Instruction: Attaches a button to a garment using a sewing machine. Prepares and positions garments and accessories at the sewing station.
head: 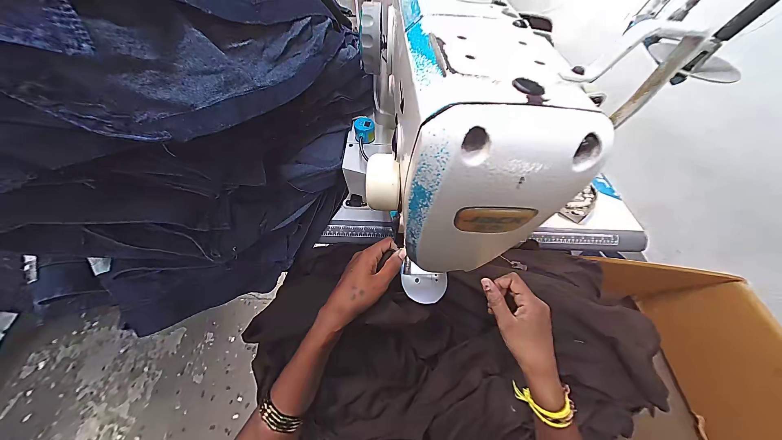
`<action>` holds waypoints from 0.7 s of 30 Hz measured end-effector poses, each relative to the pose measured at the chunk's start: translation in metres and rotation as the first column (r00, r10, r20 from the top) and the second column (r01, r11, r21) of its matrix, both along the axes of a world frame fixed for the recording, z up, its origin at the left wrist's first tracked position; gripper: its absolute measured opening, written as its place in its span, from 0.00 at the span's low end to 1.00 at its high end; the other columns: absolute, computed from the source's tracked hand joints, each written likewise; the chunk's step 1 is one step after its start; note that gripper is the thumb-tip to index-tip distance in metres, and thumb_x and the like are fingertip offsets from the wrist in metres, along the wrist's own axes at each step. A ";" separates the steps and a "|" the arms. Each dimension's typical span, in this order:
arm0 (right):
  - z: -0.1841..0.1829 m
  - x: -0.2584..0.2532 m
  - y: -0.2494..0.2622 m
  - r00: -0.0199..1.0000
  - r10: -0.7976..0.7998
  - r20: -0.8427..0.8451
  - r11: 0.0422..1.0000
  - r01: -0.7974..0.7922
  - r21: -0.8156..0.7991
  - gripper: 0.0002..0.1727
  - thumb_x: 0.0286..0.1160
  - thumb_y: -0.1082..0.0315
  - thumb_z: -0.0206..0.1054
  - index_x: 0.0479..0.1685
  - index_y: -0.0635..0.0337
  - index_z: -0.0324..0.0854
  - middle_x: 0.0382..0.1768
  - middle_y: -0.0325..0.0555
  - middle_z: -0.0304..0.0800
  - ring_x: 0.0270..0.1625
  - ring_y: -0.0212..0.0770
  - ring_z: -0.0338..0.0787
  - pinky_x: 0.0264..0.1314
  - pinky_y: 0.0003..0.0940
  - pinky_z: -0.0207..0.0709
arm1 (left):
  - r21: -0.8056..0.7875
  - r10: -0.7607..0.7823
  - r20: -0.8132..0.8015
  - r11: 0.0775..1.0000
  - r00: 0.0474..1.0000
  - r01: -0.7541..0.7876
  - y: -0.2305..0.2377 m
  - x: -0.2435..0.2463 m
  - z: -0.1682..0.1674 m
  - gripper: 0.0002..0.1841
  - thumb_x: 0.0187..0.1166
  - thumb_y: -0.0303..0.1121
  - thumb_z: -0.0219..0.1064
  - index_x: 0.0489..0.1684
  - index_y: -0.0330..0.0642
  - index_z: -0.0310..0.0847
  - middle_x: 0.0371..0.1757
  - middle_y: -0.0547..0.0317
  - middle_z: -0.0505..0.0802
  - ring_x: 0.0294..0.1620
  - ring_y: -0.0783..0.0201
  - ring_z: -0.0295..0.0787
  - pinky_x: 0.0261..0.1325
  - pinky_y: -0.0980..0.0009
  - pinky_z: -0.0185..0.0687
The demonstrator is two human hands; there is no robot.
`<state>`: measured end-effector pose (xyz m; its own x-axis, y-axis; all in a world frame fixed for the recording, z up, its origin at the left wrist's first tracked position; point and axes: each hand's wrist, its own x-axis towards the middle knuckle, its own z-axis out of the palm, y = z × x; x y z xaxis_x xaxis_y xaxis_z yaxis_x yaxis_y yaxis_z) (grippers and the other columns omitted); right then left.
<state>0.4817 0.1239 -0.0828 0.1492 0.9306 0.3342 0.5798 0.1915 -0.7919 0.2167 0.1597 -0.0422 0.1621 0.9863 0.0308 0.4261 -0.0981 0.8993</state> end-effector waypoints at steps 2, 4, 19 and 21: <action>0.000 0.000 -0.002 1.000 0.000 -0.004 1.000 0.000 0.001 0.16 0.78 0.53 0.66 0.32 0.56 0.82 0.20 0.26 0.78 0.20 0.14 0.76 0.24 0.12 0.72 | -0.006 0.002 -0.007 1.000 1.000 -0.002 0.000 0.000 0.000 0.11 0.86 0.40 0.57 0.35 0.46 0.78 0.24 0.73 0.76 0.27 0.80 0.72 0.35 0.76 0.68; 0.000 0.001 -0.003 1.000 -0.010 0.003 1.000 0.010 -0.004 0.16 0.78 0.52 0.66 0.33 0.56 0.82 0.19 0.26 0.78 0.20 0.14 0.76 0.23 0.13 0.71 | -0.008 0.007 -0.018 1.000 1.000 -0.007 0.000 0.000 0.000 0.12 0.86 0.41 0.57 0.35 0.46 0.79 0.23 0.73 0.76 0.26 0.79 0.72 0.35 0.75 0.68; -0.007 0.008 -0.013 0.999 0.020 0.050 0.997 -0.016 -0.080 0.15 0.78 0.61 0.68 0.33 0.67 0.85 0.19 0.45 0.84 0.22 0.38 0.85 0.28 0.38 0.80 | 0.066 -0.139 0.148 0.989 0.979 0.130 -0.095 0.090 -0.060 0.27 0.87 0.30 0.57 0.79 0.18 0.64 0.77 0.28 0.79 0.79 0.41 0.78 0.83 0.48 0.69; -0.008 0.007 -0.015 0.998 0.047 0.041 0.996 -0.044 -0.081 0.16 0.79 0.61 0.68 0.34 0.69 0.85 0.21 0.47 0.86 0.23 0.39 0.86 0.30 0.40 0.81 | 0.011 0.153 0.179 0.987 0.972 -0.158 -0.086 0.098 -0.062 0.31 0.87 0.33 0.59 0.80 0.14 0.57 0.75 0.23 0.79 0.79 0.40 0.78 0.83 0.51 0.68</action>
<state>0.4891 0.1092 -0.0905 0.0932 0.9600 0.2641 0.6060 0.1557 -0.7801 0.3146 0.0742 -0.1040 -0.0035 0.9975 0.0706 0.2720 -0.0670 0.9600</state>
